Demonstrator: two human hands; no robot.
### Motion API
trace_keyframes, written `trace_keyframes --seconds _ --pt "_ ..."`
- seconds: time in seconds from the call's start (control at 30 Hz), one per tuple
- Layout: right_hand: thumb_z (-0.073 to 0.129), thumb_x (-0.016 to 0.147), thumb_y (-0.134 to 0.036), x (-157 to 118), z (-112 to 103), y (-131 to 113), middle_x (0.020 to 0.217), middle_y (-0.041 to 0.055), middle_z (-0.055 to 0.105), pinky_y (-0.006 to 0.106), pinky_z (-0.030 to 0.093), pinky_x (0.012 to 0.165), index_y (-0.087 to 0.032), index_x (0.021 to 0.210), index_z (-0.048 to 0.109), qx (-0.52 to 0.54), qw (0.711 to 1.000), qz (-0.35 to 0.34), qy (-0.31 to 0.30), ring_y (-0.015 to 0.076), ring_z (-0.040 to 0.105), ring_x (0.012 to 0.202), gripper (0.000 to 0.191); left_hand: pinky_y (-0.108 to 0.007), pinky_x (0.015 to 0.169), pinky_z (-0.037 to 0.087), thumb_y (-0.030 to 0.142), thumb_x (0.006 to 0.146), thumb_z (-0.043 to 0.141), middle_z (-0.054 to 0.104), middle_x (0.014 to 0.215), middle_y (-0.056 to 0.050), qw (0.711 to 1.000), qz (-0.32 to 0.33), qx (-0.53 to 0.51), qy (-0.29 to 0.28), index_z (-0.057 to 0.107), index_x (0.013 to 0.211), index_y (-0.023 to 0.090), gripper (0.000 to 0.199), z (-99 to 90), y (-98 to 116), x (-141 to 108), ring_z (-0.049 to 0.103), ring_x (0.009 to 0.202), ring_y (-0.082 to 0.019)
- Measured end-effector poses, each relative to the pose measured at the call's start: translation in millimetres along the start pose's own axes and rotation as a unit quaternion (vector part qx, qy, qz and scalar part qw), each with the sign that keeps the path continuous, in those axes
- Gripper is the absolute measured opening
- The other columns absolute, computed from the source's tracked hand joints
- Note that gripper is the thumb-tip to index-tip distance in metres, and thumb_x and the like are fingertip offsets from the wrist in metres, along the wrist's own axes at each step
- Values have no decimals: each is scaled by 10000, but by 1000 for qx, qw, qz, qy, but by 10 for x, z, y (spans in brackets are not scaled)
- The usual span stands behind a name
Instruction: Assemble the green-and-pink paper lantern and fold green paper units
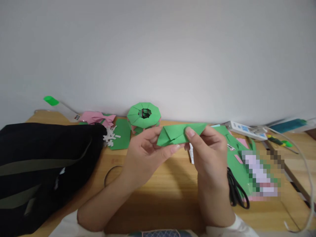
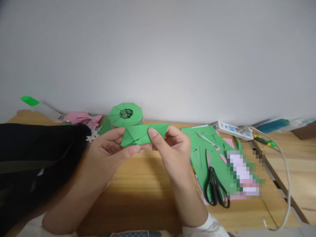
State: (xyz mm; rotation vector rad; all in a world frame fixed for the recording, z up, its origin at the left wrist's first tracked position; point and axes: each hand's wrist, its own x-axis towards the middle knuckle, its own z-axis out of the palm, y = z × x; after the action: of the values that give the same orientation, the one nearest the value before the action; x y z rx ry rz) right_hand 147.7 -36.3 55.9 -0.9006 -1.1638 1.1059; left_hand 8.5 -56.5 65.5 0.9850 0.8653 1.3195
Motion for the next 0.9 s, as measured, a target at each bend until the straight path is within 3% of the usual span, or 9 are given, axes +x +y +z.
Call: trace_keyframes --seconds 0.23,0.33,0.5,0.73,0.9 --pt "707 786 -264 -57 17 0 567 -53 594 181 426 451 -213 697 675 37 998 -20 41 65 515 488 107 -223 755 599 137 777 685 767 883 15 999 15 -44 -21 733 912 229 170 19 -40 -51 732 777 -154" --pt "710 778 -288 -66 20 -20 590 -42 609 200 440 432 -222 720 685 31 998 -24 44 82 519 489 92 -199 714 596 155 781 685 768 870 15 999 10 -30 -30 742 878 229 135 4 -25 -58 733 763 -149" --pt "708 777 -312 -78 28 -24 598 -27 623 223 461 438 -232 714 680 19 999 -15 44 99 537 493 106 -208 604 592 223 760 708 765 754 7 1000 -14 13 4 750 793 219 53 1 17 -58 731 670 -165" --pt "704 776 -342 -80 55 -15 613 -19 655 242 495 459 -242 724 686 -4 999 -18 43 116 573 504 114 -226 580 592 232 745 716 761 726 10 999 -18 22 33 748 763 215 40 -6 -4 -45 726 637 -168" --pt "734 757 -268 -83 62 -32 737 -27 723 247 560 600 -275 801 724 16 1000 -12 4 120 654 637 45 -209 561 587 221 739 718 760 711 16 999 -27 -2 46 731 726 209 23 -10 1 -41 717 601 -149"
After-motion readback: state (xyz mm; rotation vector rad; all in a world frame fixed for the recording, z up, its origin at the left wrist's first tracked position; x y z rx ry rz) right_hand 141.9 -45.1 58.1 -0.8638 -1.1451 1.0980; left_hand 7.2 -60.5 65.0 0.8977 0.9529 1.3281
